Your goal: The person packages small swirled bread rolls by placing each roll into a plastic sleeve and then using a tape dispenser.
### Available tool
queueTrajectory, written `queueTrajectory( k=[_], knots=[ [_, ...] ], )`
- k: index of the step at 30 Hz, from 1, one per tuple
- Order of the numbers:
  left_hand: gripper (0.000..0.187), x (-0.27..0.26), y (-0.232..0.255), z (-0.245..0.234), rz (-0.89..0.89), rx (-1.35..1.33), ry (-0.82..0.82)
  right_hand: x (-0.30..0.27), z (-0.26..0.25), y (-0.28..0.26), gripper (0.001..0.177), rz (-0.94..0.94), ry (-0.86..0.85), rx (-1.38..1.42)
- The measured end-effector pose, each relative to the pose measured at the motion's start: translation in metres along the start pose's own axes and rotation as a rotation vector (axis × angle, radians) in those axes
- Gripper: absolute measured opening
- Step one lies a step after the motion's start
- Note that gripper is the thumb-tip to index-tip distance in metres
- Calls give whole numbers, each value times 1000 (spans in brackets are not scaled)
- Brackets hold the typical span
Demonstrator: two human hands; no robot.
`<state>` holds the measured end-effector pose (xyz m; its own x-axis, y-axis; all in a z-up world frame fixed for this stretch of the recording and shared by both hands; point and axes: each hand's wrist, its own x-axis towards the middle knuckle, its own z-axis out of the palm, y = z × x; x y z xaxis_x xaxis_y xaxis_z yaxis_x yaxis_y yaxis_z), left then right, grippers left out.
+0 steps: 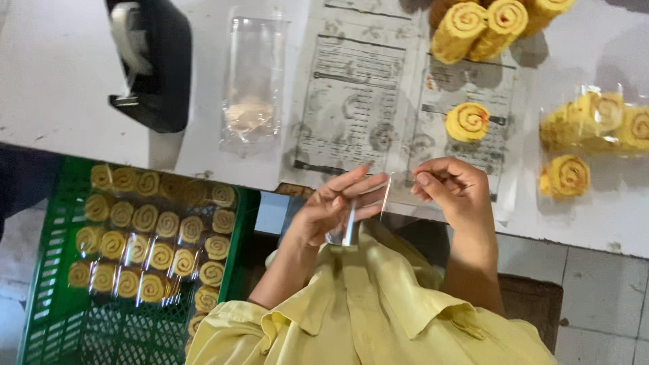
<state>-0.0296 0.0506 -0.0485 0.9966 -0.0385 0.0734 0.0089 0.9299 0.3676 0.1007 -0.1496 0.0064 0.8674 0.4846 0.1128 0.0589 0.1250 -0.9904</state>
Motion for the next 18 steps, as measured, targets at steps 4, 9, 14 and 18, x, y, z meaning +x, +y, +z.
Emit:
queueTrajectory(
  k=[4,9,14,18],
  knots=[
    [70,14,-24,11,-120,-213,-97,-8,-23,1,13,9,58,-101],
    [68,18,-13,28,-219,-279,-162,3,-52,-30,13,137,37,-253],
    [70,16,11,29,-223,-139,-66,61,-89,-53,46,-215,-211,-1169],
    [71,17,18,34,-182,-97,-25,97,-72,-53,81,197,-360,-1450]
  ],
)
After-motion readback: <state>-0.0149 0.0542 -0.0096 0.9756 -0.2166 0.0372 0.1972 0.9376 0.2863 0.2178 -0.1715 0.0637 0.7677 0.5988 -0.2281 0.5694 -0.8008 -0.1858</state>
